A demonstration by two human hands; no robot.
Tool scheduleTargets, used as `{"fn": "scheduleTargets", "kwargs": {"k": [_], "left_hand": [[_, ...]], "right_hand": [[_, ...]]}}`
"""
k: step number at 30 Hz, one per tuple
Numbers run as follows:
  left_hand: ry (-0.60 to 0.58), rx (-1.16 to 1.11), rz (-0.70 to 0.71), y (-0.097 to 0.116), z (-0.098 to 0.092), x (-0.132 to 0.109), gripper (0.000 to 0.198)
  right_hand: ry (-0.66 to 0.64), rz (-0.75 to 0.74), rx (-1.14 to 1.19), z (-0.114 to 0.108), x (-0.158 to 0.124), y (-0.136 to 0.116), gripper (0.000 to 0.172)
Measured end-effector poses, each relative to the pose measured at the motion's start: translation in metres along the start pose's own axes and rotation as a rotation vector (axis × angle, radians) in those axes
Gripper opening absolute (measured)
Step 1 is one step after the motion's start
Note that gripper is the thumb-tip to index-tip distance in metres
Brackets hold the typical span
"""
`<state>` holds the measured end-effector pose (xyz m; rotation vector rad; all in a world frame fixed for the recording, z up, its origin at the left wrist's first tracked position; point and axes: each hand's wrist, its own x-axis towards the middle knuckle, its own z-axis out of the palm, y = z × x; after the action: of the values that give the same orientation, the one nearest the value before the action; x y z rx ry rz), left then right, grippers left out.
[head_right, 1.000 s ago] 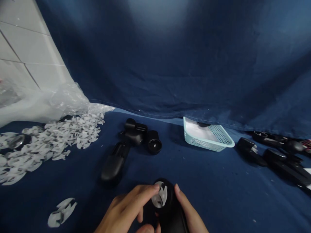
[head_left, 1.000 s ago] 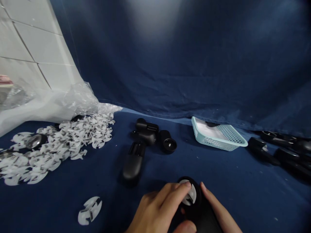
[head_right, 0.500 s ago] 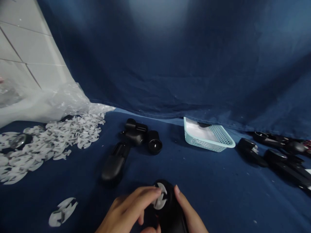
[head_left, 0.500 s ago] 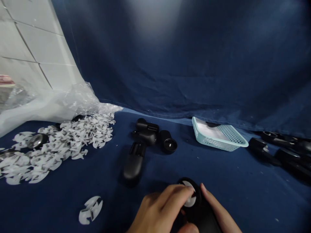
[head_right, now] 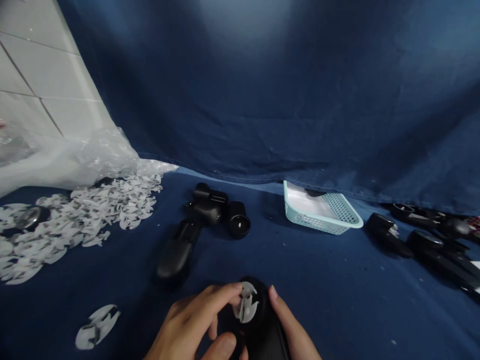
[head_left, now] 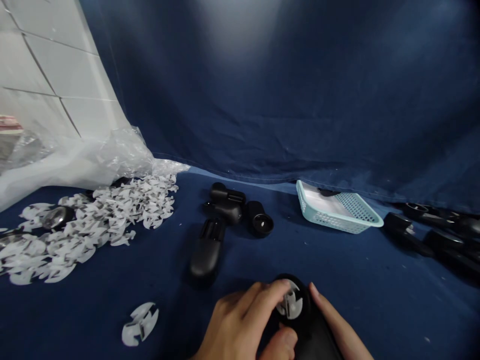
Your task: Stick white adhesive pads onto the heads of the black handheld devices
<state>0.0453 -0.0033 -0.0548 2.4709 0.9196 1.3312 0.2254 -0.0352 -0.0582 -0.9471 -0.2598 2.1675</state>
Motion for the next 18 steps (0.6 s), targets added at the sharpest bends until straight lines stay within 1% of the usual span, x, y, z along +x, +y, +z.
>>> {"fn": "scheduleTargets", "kwargs": {"k": [2, 3, 5, 6, 8, 10, 11, 13, 16, 18], "left_hand": [[0.025, 0.009, -0.002, -0.001, 0.003, -0.001, 0.042], [0.018, 0.01, -0.006, -0.001, 0.003, -0.002, 0.042], [-0.03, 0.006, -0.019, -0.001, 0.001, -0.001, 0.043], [-0.064, -0.002, -0.025, -0.001, 0.0, 0.0, 0.043], [-0.123, -0.031, -0.029, 0.0, -0.003, 0.001, 0.045], [-0.14, -0.077, 0.003, 0.0, -0.005, 0.002, 0.046], [-0.145, -0.097, 0.017, 0.001, -0.006, 0.002, 0.045], [-0.167, -0.122, 0.019, 0.002, -0.007, 0.002, 0.042], [-0.209, -0.121, -0.027, 0.006, -0.01, 0.002, 0.037], [-0.204, -0.111, -0.033, 0.007, -0.011, 0.001, 0.036]], "right_hand": [[-0.008, -0.005, -0.008, 0.0, 0.001, 0.0, 0.061], [-0.01, -0.01, -0.012, 0.0, 0.001, 0.0, 0.062], [-0.012, -0.026, -0.021, -0.001, 0.0, 0.0, 0.062], [-0.013, -0.037, -0.026, -0.002, -0.001, 0.001, 0.059], [-0.013, -0.065, -0.043, -0.004, -0.003, 0.0, 0.047], [-0.011, -0.103, -0.062, -0.006, -0.006, -0.001, 0.032], [-0.009, -0.124, -0.072, -0.007, -0.007, -0.003, 0.028], [-0.003, -0.167, -0.089, -0.01, -0.008, -0.006, 0.027], [0.006, -0.218, -0.113, -0.015, -0.004, -0.014, 0.029], [0.008, -0.241, -0.131, -0.016, -0.001, -0.017, 0.03]]}}
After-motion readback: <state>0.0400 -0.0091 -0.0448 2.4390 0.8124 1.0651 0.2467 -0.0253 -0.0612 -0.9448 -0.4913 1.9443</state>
